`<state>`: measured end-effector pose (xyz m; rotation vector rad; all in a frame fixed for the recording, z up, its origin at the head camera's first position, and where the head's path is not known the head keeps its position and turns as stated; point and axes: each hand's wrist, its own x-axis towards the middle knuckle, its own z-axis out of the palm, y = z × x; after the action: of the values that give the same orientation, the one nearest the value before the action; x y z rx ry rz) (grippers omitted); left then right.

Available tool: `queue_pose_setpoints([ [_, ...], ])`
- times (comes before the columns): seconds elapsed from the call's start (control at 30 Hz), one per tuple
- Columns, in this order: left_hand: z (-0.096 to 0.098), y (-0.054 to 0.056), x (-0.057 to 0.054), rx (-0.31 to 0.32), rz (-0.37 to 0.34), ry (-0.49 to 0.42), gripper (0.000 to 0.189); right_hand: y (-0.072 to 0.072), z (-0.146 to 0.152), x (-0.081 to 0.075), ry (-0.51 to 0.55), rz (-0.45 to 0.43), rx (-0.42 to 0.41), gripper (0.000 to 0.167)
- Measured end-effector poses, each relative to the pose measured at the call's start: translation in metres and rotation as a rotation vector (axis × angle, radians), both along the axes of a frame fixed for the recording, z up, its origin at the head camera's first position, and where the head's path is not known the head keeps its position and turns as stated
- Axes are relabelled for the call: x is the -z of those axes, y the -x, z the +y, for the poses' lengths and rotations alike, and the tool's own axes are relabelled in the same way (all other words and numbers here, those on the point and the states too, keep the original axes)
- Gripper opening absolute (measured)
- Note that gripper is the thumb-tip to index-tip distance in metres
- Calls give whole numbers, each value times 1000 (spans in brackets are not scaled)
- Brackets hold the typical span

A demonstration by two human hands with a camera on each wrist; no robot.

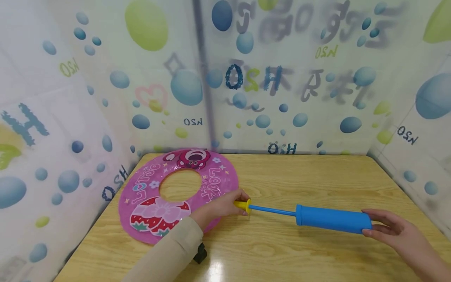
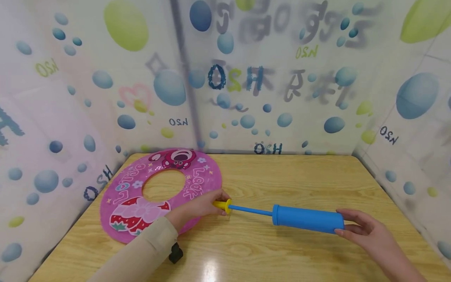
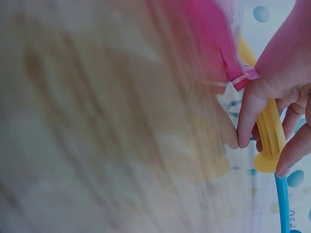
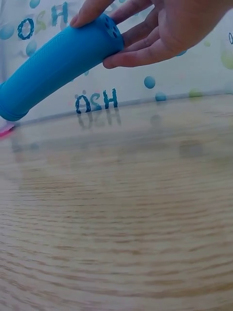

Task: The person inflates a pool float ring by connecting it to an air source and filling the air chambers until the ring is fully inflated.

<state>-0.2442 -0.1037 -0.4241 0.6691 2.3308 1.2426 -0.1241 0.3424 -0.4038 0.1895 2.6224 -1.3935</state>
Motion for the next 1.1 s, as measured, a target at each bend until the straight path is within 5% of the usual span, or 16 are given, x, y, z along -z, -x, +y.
queue_pose_setpoints([
  [0.8, -5, 1, 3, 13, -7, -19, 34, 28, -99, 5, 252, 29, -53, 65],
  [1.1, -3, 2, -2, 23, -17, -1, 34, 35, -118, 3, 259, 3, -52, 67],
])
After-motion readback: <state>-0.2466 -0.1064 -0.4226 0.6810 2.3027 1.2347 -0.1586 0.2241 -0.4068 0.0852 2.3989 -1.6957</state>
